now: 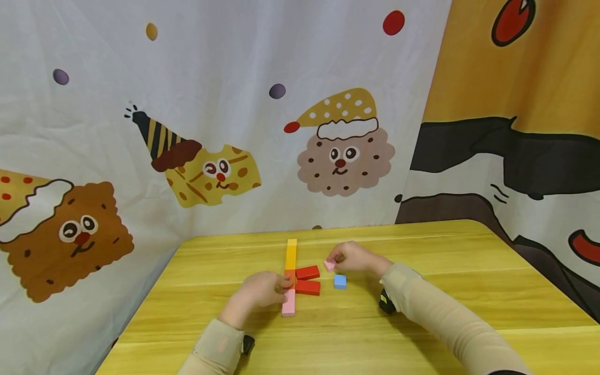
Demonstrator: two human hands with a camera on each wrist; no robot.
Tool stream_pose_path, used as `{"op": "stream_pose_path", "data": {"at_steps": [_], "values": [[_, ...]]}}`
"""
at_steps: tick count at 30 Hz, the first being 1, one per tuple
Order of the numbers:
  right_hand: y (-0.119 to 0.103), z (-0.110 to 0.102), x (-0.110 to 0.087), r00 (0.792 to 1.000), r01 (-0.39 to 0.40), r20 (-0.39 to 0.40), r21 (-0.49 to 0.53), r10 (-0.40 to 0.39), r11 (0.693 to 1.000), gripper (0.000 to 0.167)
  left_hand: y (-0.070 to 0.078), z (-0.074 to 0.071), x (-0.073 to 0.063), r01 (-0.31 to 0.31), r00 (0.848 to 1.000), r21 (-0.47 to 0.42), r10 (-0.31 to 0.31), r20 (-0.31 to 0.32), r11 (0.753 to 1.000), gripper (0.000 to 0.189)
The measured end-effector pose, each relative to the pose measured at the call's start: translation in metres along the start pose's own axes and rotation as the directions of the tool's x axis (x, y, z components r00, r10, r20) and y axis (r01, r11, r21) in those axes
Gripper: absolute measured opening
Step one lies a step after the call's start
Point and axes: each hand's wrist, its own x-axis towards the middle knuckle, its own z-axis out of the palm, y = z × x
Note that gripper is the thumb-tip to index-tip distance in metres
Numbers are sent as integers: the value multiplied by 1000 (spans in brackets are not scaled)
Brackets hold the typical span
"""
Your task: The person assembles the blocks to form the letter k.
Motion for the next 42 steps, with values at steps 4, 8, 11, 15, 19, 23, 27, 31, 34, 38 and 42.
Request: {"op": "stream_pose_path", "data": {"at_steps": [4, 8, 11, 15, 19, 23, 27, 31, 34, 38, 42], "values": [[-1, 0, 0, 1000, 7, -1, -12, -7, 1000, 19, 1, 0, 0, 2, 1000, -2, -2, -1, 1000, 43], [-3, 0, 0, 1000, 7, 2, -16, -7, 1000, 20, 2, -2, -2, 7, 1000, -8, -7, 1, 1000, 43], [-4, 1, 0, 1000, 5, 5, -17, -5, 1000, 21, 3, -2, -3, 5, 1000, -11, -5, 0, 1000, 42], [-6, 2, 0, 1000, -9, 8, -21, 9, 1000, 22, 4, -3, -4, 6, 1000, -13, -6, 0, 1000, 42], [-8, 3, 0, 1000, -12, 9, -35, 12, 999, 22, 5, -4, -4, 8, 1000, -13, -8, 1, 1000, 42], [-8, 3, 0, 1000, -7, 8, -43, 8, 999, 22, 6, -5, -4, 5, 1000, -14, -5, 2, 1000, 42], [-7, 3, 1, 1000, -5, 9, -45, 5, 999, 23, 6, -5, -4, 5, 1000, -13, -5, -1, 1000, 41], [-6, 2, 1, 1000, -10, 12, -44, 10, 999, 22, 6, -6, -4, 1, 1000, -21, -1, -5, 1000, 41], [-7, 2, 1, 1000, -5, 16, -45, 6, 999, 22, 6, -5, -4, -2, 1000, -20, 2, -6, 1000, 41], [-9, 1, 1, 1000, 3, 18, -46, -2, 999, 22, 4, -4, -3, -5, 1000, -14, 5, -8, 1000, 40], [-8, 2, 2, 1000, 3, 19, -47, -2, 999, 21, 3, -2, -1, 0, 1000, -4, 0, -10, 1000, 41]]}}
